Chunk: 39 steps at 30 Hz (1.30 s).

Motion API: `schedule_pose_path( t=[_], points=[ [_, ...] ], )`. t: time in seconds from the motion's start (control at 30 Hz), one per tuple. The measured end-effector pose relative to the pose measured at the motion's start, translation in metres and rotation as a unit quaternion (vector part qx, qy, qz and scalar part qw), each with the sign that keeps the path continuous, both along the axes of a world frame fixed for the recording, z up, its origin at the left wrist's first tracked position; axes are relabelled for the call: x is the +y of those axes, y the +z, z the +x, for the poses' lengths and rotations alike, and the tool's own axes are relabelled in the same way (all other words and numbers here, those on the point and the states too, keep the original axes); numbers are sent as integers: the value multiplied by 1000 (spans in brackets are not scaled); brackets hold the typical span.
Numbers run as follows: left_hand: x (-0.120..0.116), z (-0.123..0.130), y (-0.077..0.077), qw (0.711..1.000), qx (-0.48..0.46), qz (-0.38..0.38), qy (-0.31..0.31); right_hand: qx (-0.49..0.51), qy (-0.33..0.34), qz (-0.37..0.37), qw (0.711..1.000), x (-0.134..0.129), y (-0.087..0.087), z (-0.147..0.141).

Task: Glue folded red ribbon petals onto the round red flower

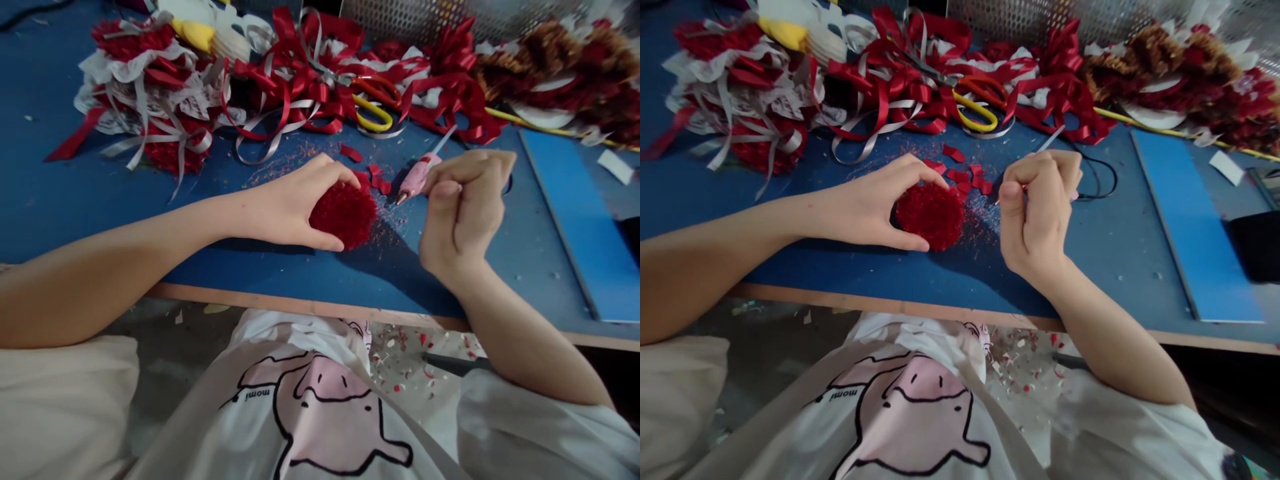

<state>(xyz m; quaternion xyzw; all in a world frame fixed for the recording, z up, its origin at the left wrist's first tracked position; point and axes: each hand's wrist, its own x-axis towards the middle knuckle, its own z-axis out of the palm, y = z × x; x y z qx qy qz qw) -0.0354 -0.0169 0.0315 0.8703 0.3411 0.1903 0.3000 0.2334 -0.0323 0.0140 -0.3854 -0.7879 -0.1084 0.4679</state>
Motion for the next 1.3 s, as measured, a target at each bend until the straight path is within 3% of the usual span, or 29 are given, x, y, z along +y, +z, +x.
schedule_pose_path(
  t=[0.17, 0.33, 0.53, 0.67, 0.87, 1.03, 1.17, 1.27, 1.3],
  points=[
    [0, -1, 8, 997, -17, -66, 25, -88, -22, -38, 995, -2, 1, 1],
    [1, 0, 5, 995, -56, -53, 56, -125, -27, -39, 991, 0, 1, 0],
    [-2, 6, 2, 995, -28, -46, 79, -151, -20, -48, 987, -4, 2, -8],
    [-2, 6, -1, 994, -40, -72, 71, -132, -35, -20, 990, -4, 3, -8],
    [0, 6, 1, 976, -85, -178, 87, -75, -63, -25, 995, -7, 5, -7],
    [2, 3, 1, 979, -72, -140, 131, -48, -98, -44, 993, 2, 24, 5],
    [8, -5, 10, 982, -15, -147, 118, -177, -148, -159, 960, 27, 43, 48],
    [13, -12, 20, 984, 48, -146, 87, -306, -207, -257, 893, 47, 42, 84],
    [14, -14, 22, 985, 52, -148, 75, -336, -195, -299, 871, 53, 38, 93]
  ],
)
